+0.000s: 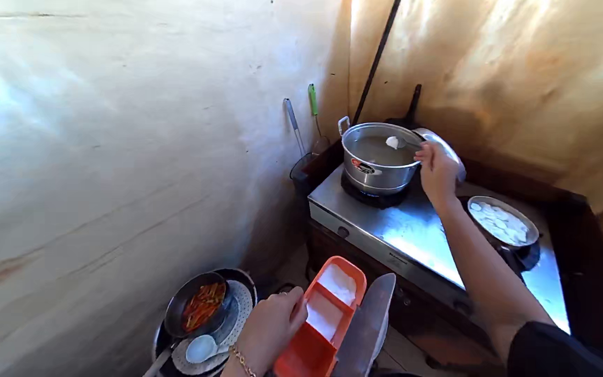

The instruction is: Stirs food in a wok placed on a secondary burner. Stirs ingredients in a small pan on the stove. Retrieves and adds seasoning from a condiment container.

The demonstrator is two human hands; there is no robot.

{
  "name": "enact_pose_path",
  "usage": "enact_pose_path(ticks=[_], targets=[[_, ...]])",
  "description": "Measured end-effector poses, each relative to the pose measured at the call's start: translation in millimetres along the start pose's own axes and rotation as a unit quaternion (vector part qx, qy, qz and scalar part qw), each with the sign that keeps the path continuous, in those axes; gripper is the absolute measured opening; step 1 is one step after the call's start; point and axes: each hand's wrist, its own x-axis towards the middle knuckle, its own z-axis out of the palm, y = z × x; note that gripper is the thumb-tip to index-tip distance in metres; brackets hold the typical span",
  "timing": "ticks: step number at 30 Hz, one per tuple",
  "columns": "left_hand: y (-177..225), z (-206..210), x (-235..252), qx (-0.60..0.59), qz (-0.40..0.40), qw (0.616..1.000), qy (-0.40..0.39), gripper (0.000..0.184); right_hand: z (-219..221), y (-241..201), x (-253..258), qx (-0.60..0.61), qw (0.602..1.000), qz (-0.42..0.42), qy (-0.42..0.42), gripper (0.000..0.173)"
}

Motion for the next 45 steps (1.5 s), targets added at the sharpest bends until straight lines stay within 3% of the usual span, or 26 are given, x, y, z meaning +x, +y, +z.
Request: enact_pose_path(ticks=[4,8,12,15,17,19,22,25,30,33,45], targets=[[-4,-2,7,-0.011,-0.017,1.0,0.018,0.031,28,22,21,-0.083,0.992,-0.056,-0.072,0.031],[-3,-9,15,-0.016,-0.028,0.999,0.021,0.034,1,7,20,-0.06,0.995,-0.016,-0.082,0.038],[2,-19,21,-0.023,-0.031,0.999,-0.016,0.035,-36,-33,-8,0.119,0.992,0.004,-0.044,0.043],[2,-19,26,-0.025,-0.004,1.0,-0.004,0.035,-49,-72,-40,0.254,0.955,0.02,-0.152,0.031],[2,-17,29,-0.029,0.008,1.0,0.004,0.035,-49,-93,-61,0.259,0.934,-0.014,-0.244,0.029],[4,-16,31,-0.031,0.01,0.999,-0.002,0.035,-43,-110,-82,0.22,0.922,-0.1,-0.304,0.032],[12,-18,33,-0.031,-0.002,0.999,-0.023,0.035,-32,-130,-106,0.137,0.905,-0.23,-0.332,0.03],[22,-17,37,-0.023,-0.02,0.998,-0.046,0.035,-18,-142,-123,0.072,0.902,-0.26,-0.336,0.027],[32,-12,39,-0.001,-0.021,0.999,-0.042,0.035,-13,-127,-123,0.08,0.898,-0.077,-0.426,0.032],[32,-10,38,0.003,-0.02,0.999,-0.04,0.035,-12,-112,-129,0.145,0.896,0.016,-0.419,0.033],[40,-15,46,0.035,-0.048,0.996,-0.061,0.036,-12,-86,-134,0.287,0.826,0.195,-0.445,0.028]])
